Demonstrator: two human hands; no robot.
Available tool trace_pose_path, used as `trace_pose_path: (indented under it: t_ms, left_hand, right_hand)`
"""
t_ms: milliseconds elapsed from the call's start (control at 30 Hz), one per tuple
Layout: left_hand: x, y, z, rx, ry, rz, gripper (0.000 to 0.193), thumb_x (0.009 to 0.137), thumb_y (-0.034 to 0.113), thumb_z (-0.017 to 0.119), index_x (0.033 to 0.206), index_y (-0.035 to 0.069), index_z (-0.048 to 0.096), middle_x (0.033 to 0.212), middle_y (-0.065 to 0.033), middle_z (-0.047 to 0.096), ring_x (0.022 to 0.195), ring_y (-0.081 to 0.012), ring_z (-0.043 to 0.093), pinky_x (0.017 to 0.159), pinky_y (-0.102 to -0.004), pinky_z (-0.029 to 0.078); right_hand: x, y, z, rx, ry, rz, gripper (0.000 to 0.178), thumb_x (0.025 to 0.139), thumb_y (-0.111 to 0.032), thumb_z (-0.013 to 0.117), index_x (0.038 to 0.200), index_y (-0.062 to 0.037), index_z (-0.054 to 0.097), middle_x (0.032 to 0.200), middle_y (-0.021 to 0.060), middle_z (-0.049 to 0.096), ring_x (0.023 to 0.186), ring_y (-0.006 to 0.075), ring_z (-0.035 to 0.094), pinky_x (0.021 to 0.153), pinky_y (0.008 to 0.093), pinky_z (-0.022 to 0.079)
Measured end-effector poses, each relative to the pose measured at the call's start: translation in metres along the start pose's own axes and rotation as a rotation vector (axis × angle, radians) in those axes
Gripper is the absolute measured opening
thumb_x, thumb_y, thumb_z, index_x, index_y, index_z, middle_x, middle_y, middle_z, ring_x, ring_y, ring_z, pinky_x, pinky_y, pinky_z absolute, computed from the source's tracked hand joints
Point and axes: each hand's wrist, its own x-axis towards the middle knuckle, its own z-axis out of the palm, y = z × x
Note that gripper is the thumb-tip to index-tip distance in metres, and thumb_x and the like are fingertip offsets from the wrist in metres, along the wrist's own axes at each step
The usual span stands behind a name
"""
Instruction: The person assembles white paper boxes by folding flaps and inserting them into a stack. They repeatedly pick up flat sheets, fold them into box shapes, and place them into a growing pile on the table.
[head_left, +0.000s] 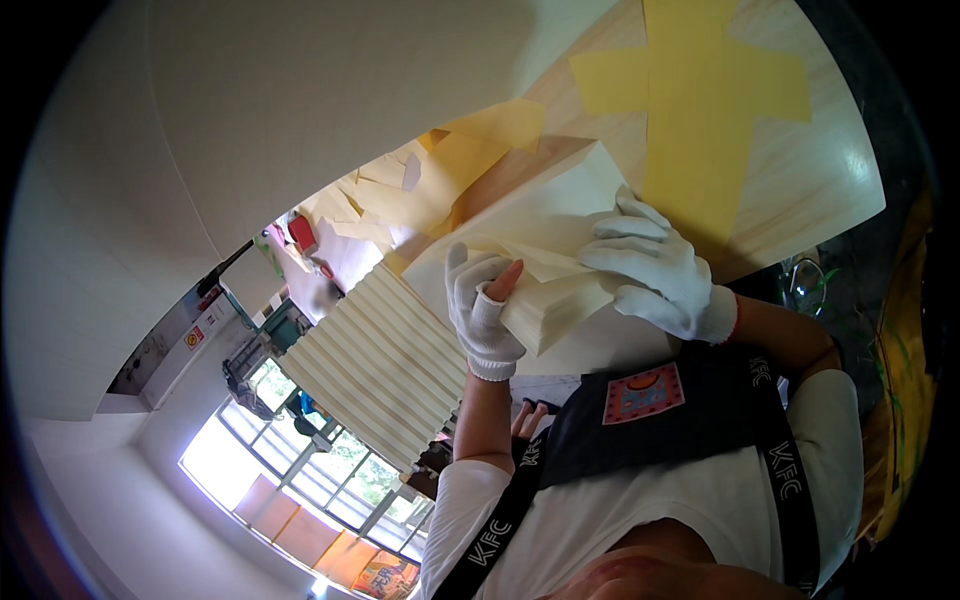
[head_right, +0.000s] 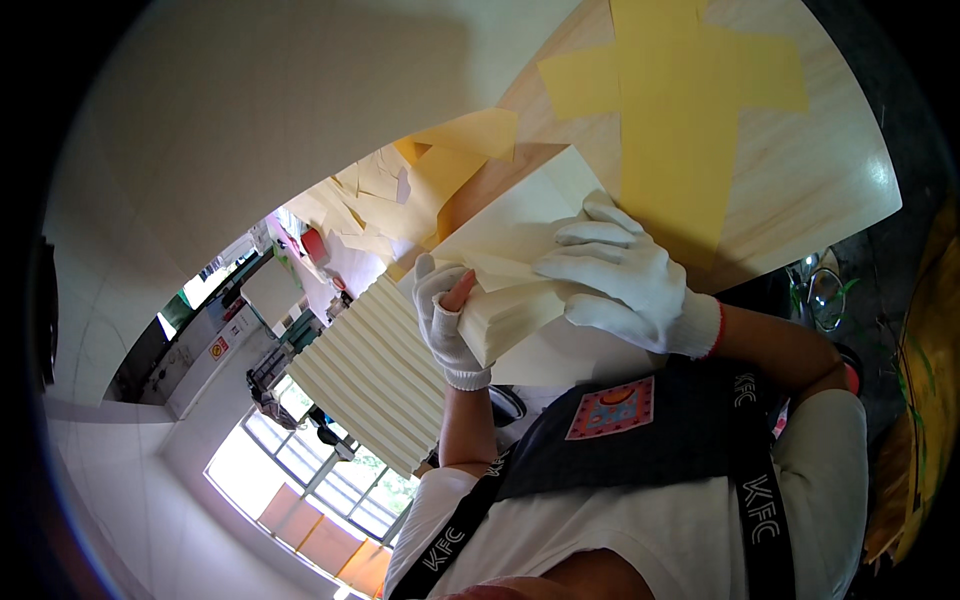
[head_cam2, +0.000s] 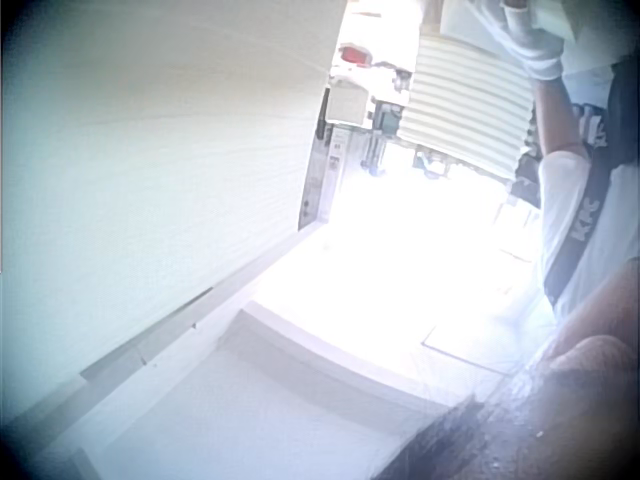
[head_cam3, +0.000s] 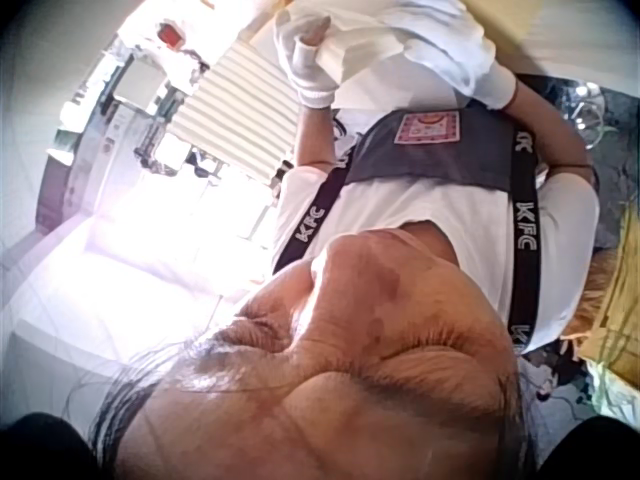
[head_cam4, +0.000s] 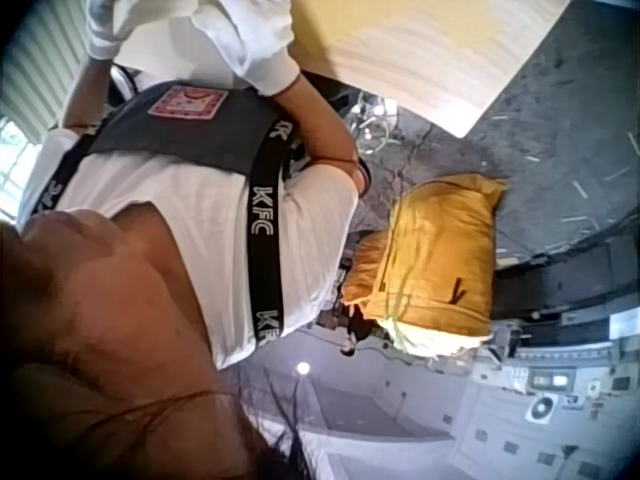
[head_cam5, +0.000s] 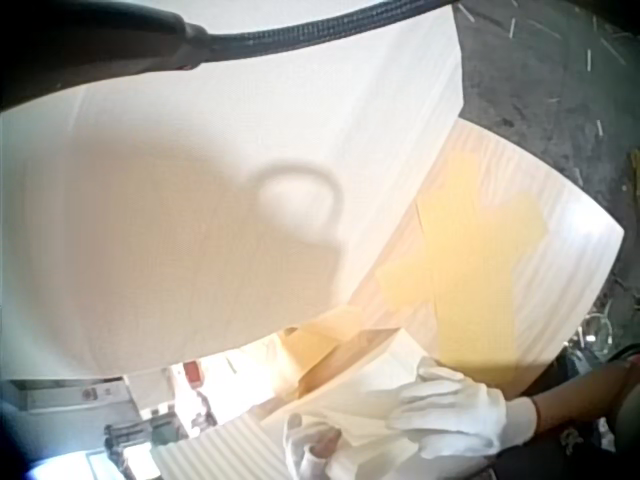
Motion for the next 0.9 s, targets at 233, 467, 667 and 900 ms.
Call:
trace_pose_path:
  t_ms: [233,467,667,900]
  left_hand:
    - [-0.001,0.002,-0.002,0.021,-0.021,0.002,0.044,0.064,0.015,0.082,0.106,0.013,0.070,0.103,-0.0078,0.066,0.101,-0.0323,0.063,0.109,-0.0596,0.040]
    - [-0.016,-0.010,0.001,-0.140,-0.003,-0.016,0.041,0.071,0.013,0.081,0.109,0.011,0.065,0.111,-0.0122,0.064,0.106,-0.0348,0.062,0.104,-0.0563,0.043]
    - [-0.046,-0.022,0.008,-0.580,0.206,-0.319,0.033,0.080,0.013,0.075,0.112,0.010,0.066,0.120,-0.0163,0.063,0.115,-0.0366,0.057,0.102,-0.0526,0.044]
    - [-0.054,-0.043,0.006,-0.997,0.185,-0.584,0.030,0.088,0.018,0.069,0.112,0.001,0.066,0.125,-0.0192,0.063,0.119,-0.0339,0.056,0.102,-0.0483,0.046]
  right_hand:
    - [-0.003,0.002,0.003,-0.012,0.013,0.026,0.043,0.080,-0.022,0.072,0.116,-0.0001,0.071,0.106,0.0155,0.072,0.113,0.0335,0.062,0.108,0.0522,0.039]
    - [-0.001,0.000,0.007,-0.031,0.016,-0.012,0.032,0.081,-0.023,0.073,0.110,-0.0079,0.075,0.105,0.0109,0.071,0.114,0.0313,0.062,0.111,0.0532,0.037]
    - [0.000,-0.013,0.000,-0.193,0.006,-0.095,0.031,0.081,-0.027,0.073,0.110,-0.0159,0.076,0.119,0.0105,0.068,0.120,0.0355,0.059,0.118,0.0574,0.029]
    - [0.006,-0.017,0.000,-0.167,0.011,-0.160,0.038,0.073,-0.038,0.078,0.104,-0.0154,0.076,0.121,0.0103,0.068,0.123,0.0363,0.057,0.118,0.0605,0.028]
